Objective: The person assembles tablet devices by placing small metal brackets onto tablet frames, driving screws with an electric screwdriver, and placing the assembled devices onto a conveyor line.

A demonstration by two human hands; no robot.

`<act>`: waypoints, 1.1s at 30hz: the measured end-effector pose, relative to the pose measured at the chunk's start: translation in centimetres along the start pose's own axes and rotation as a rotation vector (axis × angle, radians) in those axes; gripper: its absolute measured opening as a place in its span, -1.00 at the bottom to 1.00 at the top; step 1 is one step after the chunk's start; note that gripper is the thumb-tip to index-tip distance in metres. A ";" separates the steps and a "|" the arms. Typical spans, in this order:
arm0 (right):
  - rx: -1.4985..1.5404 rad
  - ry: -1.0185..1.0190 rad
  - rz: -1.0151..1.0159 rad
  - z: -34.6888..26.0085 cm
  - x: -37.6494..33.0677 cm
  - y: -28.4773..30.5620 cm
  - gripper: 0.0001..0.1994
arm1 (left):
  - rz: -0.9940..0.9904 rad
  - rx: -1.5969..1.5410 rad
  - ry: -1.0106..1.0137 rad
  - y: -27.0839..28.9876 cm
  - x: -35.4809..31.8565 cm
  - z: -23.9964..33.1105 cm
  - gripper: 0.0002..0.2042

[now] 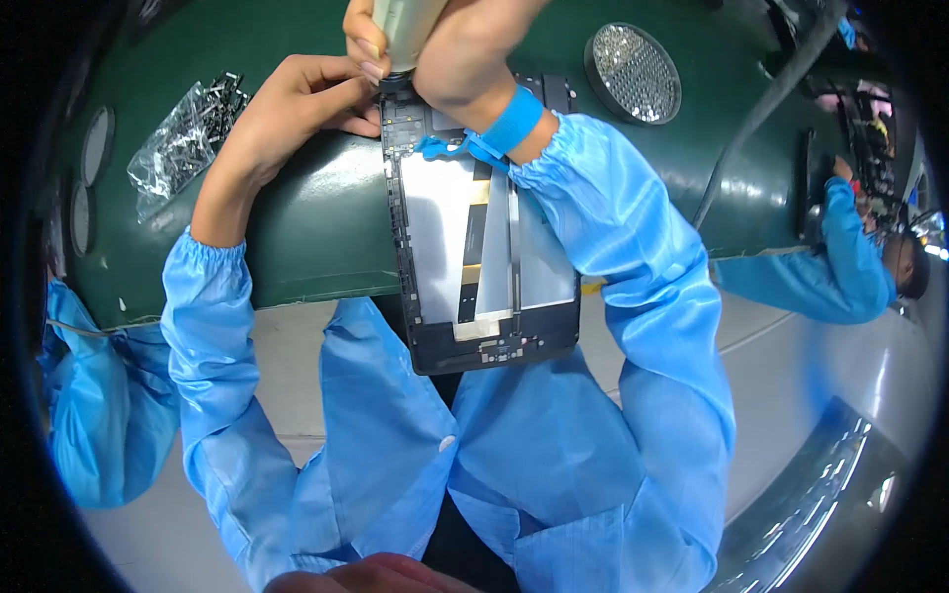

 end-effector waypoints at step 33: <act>0.166 0.205 0.019 0.7 0.2 -0.8 -0.08 | 0.083 0.043 0.050 -0.3 0.1 0.2 -0.80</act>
Point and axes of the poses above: each hand's wrist, its own x-axis towards the middle knuckle, its own y-axis out of the back of the hand, z = x × y, the point moved 1 cm from there along x, towards the middle knuckle, and after that the axes turned 11 degrees about z, right-handed, at the moved point
